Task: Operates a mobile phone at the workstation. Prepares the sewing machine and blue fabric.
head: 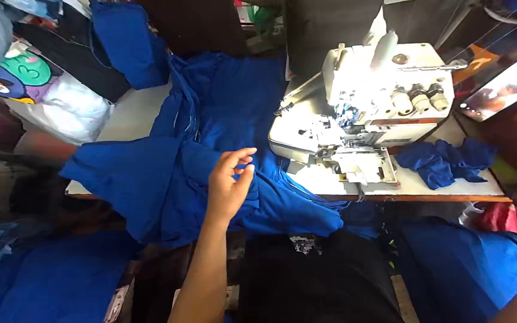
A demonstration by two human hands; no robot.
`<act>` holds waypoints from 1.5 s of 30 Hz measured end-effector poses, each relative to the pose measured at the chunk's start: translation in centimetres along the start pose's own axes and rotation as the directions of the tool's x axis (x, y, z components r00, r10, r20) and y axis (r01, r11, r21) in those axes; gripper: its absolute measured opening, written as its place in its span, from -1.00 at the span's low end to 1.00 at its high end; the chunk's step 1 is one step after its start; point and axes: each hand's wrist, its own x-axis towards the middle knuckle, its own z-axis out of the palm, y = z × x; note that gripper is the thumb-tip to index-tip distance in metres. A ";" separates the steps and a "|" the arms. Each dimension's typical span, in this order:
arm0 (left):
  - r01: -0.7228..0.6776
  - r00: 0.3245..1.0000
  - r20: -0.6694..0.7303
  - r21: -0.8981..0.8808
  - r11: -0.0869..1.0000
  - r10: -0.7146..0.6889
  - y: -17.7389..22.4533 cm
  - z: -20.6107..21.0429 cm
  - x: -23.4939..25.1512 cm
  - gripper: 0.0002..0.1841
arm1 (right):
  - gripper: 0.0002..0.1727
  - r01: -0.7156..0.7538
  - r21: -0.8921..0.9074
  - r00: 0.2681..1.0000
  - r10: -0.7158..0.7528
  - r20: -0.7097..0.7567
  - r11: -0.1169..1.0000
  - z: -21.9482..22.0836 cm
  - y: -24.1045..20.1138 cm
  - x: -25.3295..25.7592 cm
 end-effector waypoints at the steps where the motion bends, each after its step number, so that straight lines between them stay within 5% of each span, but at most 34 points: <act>1: -0.025 1.000 0.008 0.046 0.999 0.024 0.0 0.8 0.1 -0.64 | -0.79 -0.003 0.062 1.000 0.002 0.008 0.998 0.5 -0.3 -0.8; 7: -0.159 0.986 -0.034 0.140 0.977 0.165 0.8 4.0 1.4 -0.69 | -0.90 0.067 0.197 0.988 -0.092 0.124 0.978 3.8 -0.6 -3.9; 14: -0.186 0.980 -0.029 0.196 0.963 0.196 1.1 4.2 8.7 -0.74 | -0.81 0.132 0.287 0.959 -0.196 0.204 0.949 6.3 -2.1 -4.9; 22: -0.212 0.977 0.046 0.339 0.917 0.209 2.1 5.2 13.6 -0.72 | -0.79 0.156 0.225 0.976 -0.185 0.115 0.962 5.9 -1.5 -5.9; 28: -0.520 0.854 0.242 0.386 0.762 0.460 0.5 6.3 15.0 -0.83 | -0.81 0.118 0.174 0.989 -0.132 0.072 0.978 4.5 -0.4 -6.5; 34: -0.543 0.839 0.311 0.453 0.706 0.446 0.3 7.0 16.0 -0.88 | -0.83 0.122 0.167 0.989 -0.134 0.060 0.978 4.2 -0.2 -6.7; 39: -0.594 0.803 0.237 0.237 0.769 0.547 3.1 6.8 13.3 -0.81 | -0.86 0.154 0.171 0.985 -0.165 0.050 0.973 5.5 -1.6 -6.6; 45: -0.522 0.765 0.271 -0.269 0.809 0.584 4.1 7.2 9.6 -0.82 | -0.73 0.245 0.187 0.934 -0.284 0.219 0.951 11.5 -4.9 -6.5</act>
